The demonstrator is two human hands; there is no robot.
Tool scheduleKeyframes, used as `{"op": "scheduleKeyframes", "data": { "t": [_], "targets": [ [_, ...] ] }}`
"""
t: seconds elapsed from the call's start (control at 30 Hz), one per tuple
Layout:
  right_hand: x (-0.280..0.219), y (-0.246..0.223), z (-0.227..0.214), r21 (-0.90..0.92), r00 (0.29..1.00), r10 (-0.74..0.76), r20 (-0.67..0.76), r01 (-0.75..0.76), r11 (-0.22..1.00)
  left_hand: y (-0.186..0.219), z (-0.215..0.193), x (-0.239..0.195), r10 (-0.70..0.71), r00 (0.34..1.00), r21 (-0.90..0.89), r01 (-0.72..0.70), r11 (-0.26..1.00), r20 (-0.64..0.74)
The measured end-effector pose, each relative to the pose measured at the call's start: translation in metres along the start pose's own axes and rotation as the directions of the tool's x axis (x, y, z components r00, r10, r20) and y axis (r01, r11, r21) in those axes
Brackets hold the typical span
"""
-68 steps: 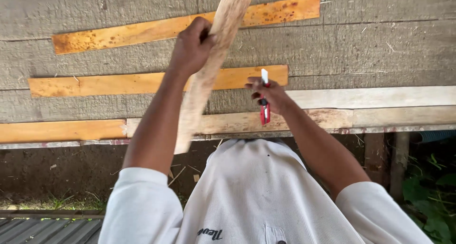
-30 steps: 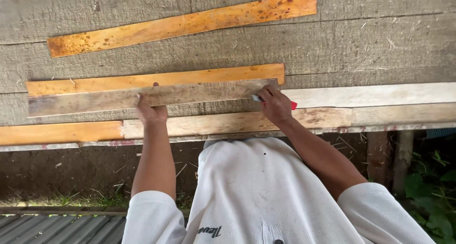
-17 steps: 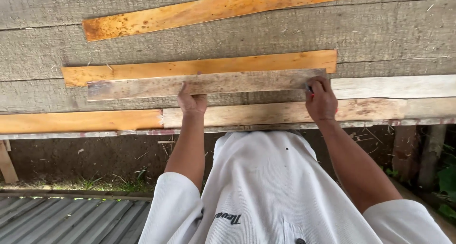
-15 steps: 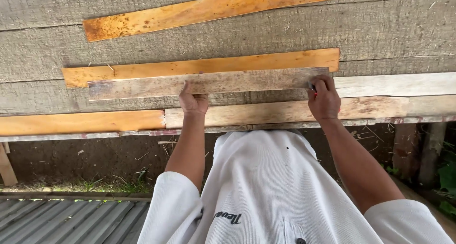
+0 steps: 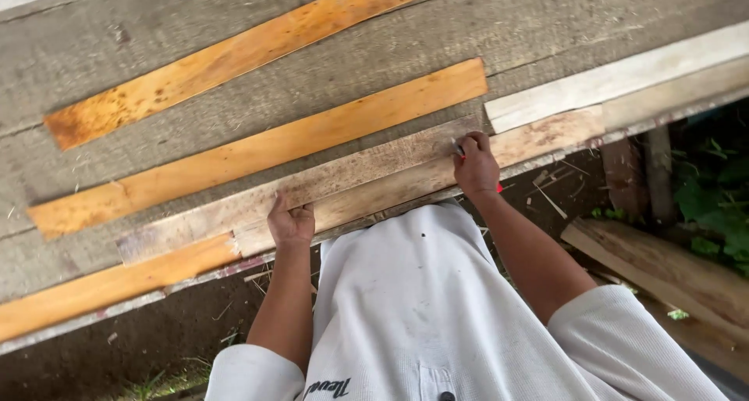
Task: The person arranges several wooden planks on a flat wooden surface, using a red utility knife to mark or trim edges. They repeatedly pick up, position, and adjust the planks to align them in rows.
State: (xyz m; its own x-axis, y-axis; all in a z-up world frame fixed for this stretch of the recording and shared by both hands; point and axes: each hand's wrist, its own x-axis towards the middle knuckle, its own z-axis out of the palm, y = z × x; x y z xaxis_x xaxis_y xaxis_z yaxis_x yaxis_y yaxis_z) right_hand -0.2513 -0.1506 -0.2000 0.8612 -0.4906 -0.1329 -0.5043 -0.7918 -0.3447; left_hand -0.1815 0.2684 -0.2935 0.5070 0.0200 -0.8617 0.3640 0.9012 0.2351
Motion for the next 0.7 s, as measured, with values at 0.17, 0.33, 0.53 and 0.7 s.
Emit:
{"op": "scheduleKeyframes", "data": {
  "t": [0.17, 0.33, 0.53, 0.7],
  "targets": [
    [-0.001, 0.002, -0.003, 0.007, 0.996, 0.092, 0.013, -0.092, 0.996, -0.014, 0.014, -0.002, -0.010, 1.000, 0.037, 0.010, 0.999, 0.011],
    [0.002, 0.000, -0.011, 0.036, 0.994, 0.112, 0.011, -0.112, 0.993, -0.021, 0.026, -0.004, -0.007, 1.000, 0.052, 0.005, 0.999, 0.028],
    [0.000, -0.004, -0.017, 0.039, 0.992, 0.127, 0.026, -0.128, 0.991, -0.021, 0.033, -0.020, 0.026, 1.000, 0.104, -0.024, 0.994, -0.011],
    [-0.001, -0.007, -0.019, 0.029, 0.989, 0.137, 0.048, -0.138, 0.990, -0.011, 0.050, -0.049, -0.002, 0.990, 0.241, 0.036, 0.970, -0.140]
  ]
}}
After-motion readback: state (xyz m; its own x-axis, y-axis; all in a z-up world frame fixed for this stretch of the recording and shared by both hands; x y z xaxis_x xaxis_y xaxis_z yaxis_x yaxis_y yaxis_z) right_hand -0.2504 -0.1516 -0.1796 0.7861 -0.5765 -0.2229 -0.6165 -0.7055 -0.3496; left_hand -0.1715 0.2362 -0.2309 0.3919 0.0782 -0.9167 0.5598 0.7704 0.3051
